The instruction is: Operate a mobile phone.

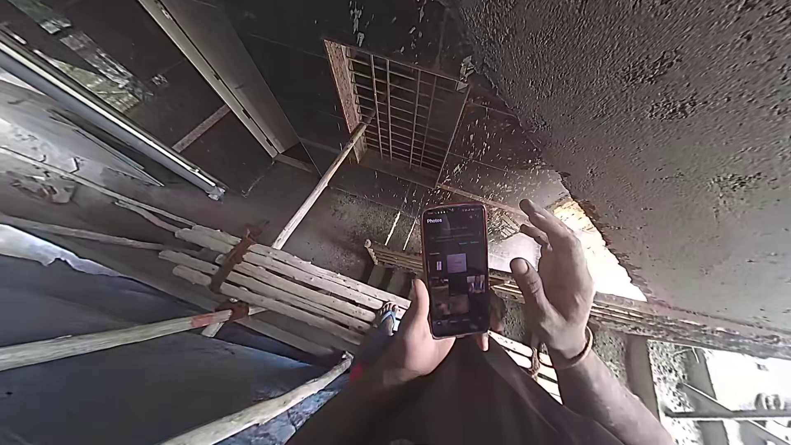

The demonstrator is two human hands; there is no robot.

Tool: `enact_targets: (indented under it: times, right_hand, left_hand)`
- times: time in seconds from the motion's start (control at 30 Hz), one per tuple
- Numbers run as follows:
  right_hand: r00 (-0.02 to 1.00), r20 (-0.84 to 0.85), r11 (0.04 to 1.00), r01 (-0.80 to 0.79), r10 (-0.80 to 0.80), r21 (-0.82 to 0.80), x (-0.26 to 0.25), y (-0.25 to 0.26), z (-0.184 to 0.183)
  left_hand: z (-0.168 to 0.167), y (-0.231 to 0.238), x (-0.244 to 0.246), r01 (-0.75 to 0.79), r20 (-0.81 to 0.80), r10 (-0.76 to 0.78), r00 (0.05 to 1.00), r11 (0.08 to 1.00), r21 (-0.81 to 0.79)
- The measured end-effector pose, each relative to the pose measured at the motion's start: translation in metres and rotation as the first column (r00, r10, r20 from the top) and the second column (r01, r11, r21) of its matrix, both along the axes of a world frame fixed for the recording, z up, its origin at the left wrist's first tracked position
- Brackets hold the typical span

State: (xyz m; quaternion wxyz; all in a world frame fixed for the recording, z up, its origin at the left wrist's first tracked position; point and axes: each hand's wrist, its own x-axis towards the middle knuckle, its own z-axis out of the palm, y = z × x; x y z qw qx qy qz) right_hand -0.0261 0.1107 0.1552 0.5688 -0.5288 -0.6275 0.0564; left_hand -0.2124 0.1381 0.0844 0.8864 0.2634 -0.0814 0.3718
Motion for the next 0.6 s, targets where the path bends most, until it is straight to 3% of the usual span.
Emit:
enact_targets:
  times: [0.13,0.23,0.3,0.33,0.37,0.4,0.43,0.47,0.5,0.6]
  right_hand:
    - [0.993,-0.09,0.982,-0.085,0.07,-0.171,0.005,-0.004,-0.014]
    - [0.956,-0.203,0.869,-0.278,0.21,-0.408,0.018,-0.011,-0.061]
    - [0.883,-0.351,0.73,-0.458,0.311,-0.507,0.025,-0.029,-0.104]
    - [0.847,-0.431,0.663,-0.518,0.31,-0.541,0.021,-0.042,-0.108]
    - [0.83,-0.52,0.592,-0.526,0.202,-0.611,0.008,-0.054,-0.086]
    - [0.851,-0.519,0.398,-0.451,-0.079,-0.799,-0.013,-0.057,-0.036]
    - [0.858,-0.464,0.192,-0.429,-0.218,-0.883,-0.021,-0.057,-0.007]
    - [0.863,-0.472,0.126,-0.456,-0.179,-0.881,-0.01,-0.067,-0.009]
    - [0.875,-0.482,0.037,-0.481,-0.036,-0.876,0.008,-0.076,-0.015]
    - [0.875,-0.336,-0.215,-0.274,0.349,-0.937,0.04,-0.09,-0.021]
  left_hand:
    - [0.002,0.003,-0.002,-0.014,-0.008,0.014,1.0,1.0,-0.015]
    - [0.004,0.007,-0.005,-0.032,-0.02,0.032,0.999,0.999,-0.022]
    - [0.004,0.009,-0.008,-0.057,-0.044,0.055,0.998,0.998,-0.037]
    - [0.004,0.01,-0.009,-0.064,-0.045,0.062,0.997,0.997,-0.04]
    - [0.005,0.011,-0.01,-0.062,-0.031,0.061,0.998,0.997,-0.036]
    - [0.007,0.012,-0.01,-0.065,-0.02,0.064,0.998,0.997,-0.034]
    - [0.007,0.013,-0.011,-0.069,-0.015,0.068,0.998,0.997,-0.029]
    - [0.007,0.014,-0.012,-0.075,-0.014,0.074,0.997,0.997,-0.027]
    - [0.007,0.015,-0.012,-0.083,-0.012,0.083,0.996,0.996,-0.026]
    - [0.006,0.019,-0.011,-0.084,-0.018,0.083,0.996,0.996,-0.033]
